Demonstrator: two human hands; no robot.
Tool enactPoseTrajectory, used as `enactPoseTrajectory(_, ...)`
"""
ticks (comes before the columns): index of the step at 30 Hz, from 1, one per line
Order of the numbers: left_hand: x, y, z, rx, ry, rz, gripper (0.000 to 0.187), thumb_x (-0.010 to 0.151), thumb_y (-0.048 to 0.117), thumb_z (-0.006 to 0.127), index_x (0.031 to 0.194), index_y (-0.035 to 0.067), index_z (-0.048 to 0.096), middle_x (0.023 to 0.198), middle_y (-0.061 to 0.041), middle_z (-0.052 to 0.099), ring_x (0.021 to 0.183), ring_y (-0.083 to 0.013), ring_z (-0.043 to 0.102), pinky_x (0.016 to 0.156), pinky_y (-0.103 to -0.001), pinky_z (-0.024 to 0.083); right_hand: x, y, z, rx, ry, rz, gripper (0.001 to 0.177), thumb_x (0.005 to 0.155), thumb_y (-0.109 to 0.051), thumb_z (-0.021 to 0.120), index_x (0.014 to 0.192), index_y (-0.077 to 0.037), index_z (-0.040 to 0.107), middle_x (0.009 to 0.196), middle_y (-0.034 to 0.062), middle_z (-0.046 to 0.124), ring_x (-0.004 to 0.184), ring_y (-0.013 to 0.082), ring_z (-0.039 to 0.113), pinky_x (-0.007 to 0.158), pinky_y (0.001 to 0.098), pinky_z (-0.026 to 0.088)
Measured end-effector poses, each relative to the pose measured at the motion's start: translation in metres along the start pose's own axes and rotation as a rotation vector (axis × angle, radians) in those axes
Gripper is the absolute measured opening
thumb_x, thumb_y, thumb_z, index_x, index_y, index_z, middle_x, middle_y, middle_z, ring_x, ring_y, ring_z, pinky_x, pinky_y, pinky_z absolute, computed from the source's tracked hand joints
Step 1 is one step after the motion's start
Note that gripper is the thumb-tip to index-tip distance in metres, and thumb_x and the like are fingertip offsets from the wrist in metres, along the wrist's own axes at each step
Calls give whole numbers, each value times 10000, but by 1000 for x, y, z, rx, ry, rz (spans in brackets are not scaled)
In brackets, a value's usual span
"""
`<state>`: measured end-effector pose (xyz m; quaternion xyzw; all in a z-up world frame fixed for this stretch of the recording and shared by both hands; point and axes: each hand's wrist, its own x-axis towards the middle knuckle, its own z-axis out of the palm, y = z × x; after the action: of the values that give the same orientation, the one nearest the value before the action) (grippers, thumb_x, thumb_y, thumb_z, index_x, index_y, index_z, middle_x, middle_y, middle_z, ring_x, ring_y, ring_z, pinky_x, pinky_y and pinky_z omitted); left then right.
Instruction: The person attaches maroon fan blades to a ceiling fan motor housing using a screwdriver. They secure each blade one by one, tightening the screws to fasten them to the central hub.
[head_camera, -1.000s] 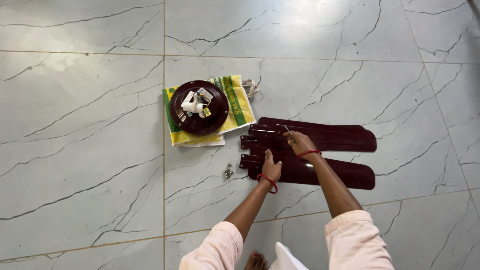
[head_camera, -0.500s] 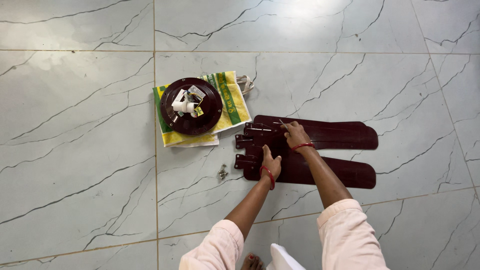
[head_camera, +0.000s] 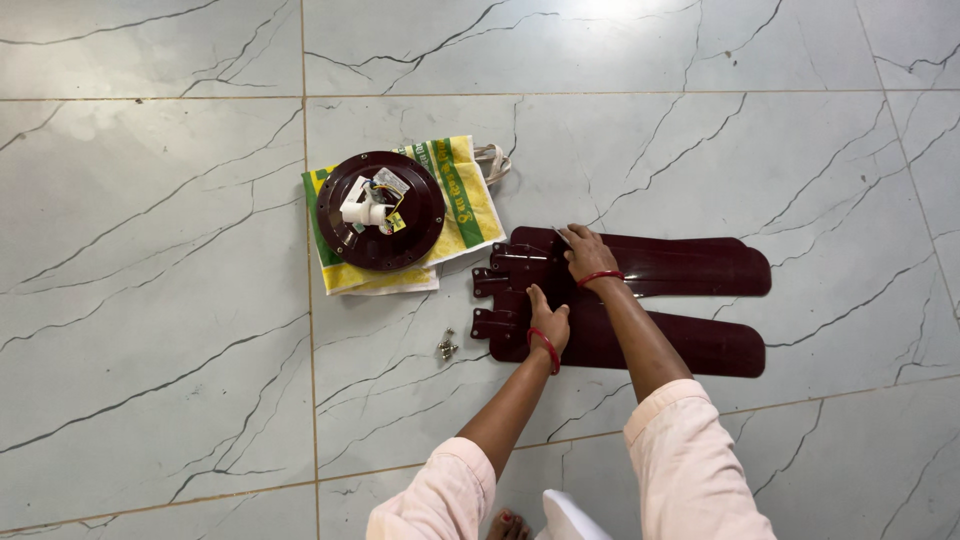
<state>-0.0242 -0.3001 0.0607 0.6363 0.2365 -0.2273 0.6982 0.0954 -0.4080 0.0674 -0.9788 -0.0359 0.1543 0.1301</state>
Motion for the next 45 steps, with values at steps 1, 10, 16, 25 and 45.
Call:
enactPoseTrajectory(1,0,1,-1,1,-6,-7,842,978,94,517,1624,77,-24,1723,-118,-64,1590,-278,44,1291,-366,120,3,0,4,-11,4,-3,511,966,-154,595,1469,-189,514,1537,12,454,1410,250,428,1144,435,392)
enactPoseTrajectory(10,-2,1,-4,68,-28,7,843,975,104,513,1623,78,-25,1722,-126,-64,1586,-293,47,1287,-373,142,18,-8,10,-96,-9,28,464,973,-186,620,1430,-231,554,1440,43,526,1359,268,493,1144,454,402)
enactPoseTrajectory(16,-3,3,-8,89,-46,6,842,975,100,505,1624,85,-30,1723,-115,-62,1588,-283,43,1293,-373,118,24,-9,10,-129,2,47,336,968,-205,638,1301,-172,608,1371,60,563,1334,283,511,1134,480,397)
enactPoseTrajectory(25,-11,11,-15,120,-79,-21,838,976,97,482,1624,121,-49,1727,-60,-74,1589,-246,11,1290,-380,102,29,-5,2,-43,2,102,223,1004,-251,591,1201,-154,624,1239,57,661,1248,282,563,1119,518,379)
enactPoseTrajectory(45,-16,22,-29,76,-85,-23,815,985,97,480,1626,108,-24,1727,-63,-64,1584,-262,43,1295,-381,122,7,-11,-45,76,395,40,154,1031,-162,565,1133,-117,670,848,84,713,920,298,667,974,493,440)
